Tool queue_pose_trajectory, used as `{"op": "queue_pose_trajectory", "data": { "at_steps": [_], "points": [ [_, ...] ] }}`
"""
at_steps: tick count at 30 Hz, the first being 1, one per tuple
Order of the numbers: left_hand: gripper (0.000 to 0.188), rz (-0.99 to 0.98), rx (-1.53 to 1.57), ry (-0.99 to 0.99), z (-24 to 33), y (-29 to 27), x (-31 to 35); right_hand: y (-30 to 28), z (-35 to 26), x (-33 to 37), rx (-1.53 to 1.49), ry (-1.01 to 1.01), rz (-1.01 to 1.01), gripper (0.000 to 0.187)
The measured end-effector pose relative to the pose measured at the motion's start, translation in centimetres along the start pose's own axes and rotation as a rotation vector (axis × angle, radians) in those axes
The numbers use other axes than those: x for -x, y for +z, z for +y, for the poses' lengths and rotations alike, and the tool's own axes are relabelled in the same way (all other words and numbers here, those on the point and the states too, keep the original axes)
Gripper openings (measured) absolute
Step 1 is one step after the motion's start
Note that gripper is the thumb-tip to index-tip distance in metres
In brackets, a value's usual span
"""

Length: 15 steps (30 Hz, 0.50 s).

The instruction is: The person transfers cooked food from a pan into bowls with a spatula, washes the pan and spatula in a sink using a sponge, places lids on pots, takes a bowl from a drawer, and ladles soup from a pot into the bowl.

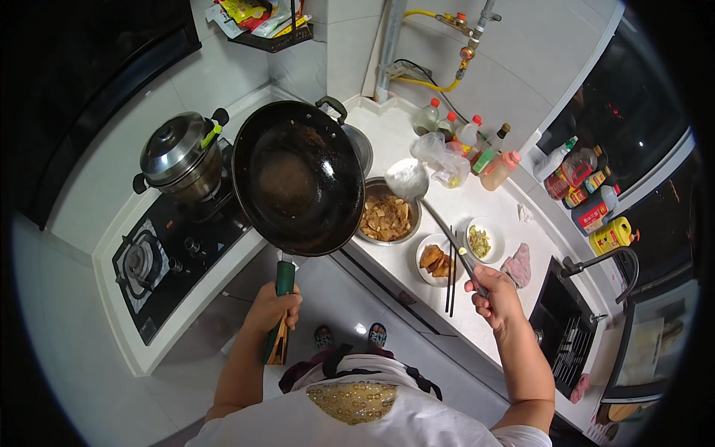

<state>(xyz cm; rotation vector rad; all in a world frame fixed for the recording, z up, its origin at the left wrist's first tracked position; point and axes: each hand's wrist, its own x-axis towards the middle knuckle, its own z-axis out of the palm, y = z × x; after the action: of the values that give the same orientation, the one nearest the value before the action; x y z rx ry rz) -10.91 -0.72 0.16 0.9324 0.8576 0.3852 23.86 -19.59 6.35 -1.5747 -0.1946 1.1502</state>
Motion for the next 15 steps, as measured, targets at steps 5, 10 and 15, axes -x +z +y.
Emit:
{"op": "queue_pose_trajectory", "data": {
  "at_steps": [5, 10, 15],
  "points": [
    [0.018, 0.010, -0.013, 0.005, -0.1, 0.0, 0.2, 0.7, 3.2, 0.7, 0.437, -0.686, 0.216, 0.036],
    [0.020, 0.016, 0.021, -0.020, -0.2, 0.1, 0.1, -0.9, 11.0, -1.8, 0.926, -0.962, 0.422, 0.035],
    [0.021, 0.029, -0.008, -0.017, 0.1, 0.0, 0.1, -0.8, 13.6, -1.8, 1.190, -1.060, 0.462, 0.038]
  ]
}}
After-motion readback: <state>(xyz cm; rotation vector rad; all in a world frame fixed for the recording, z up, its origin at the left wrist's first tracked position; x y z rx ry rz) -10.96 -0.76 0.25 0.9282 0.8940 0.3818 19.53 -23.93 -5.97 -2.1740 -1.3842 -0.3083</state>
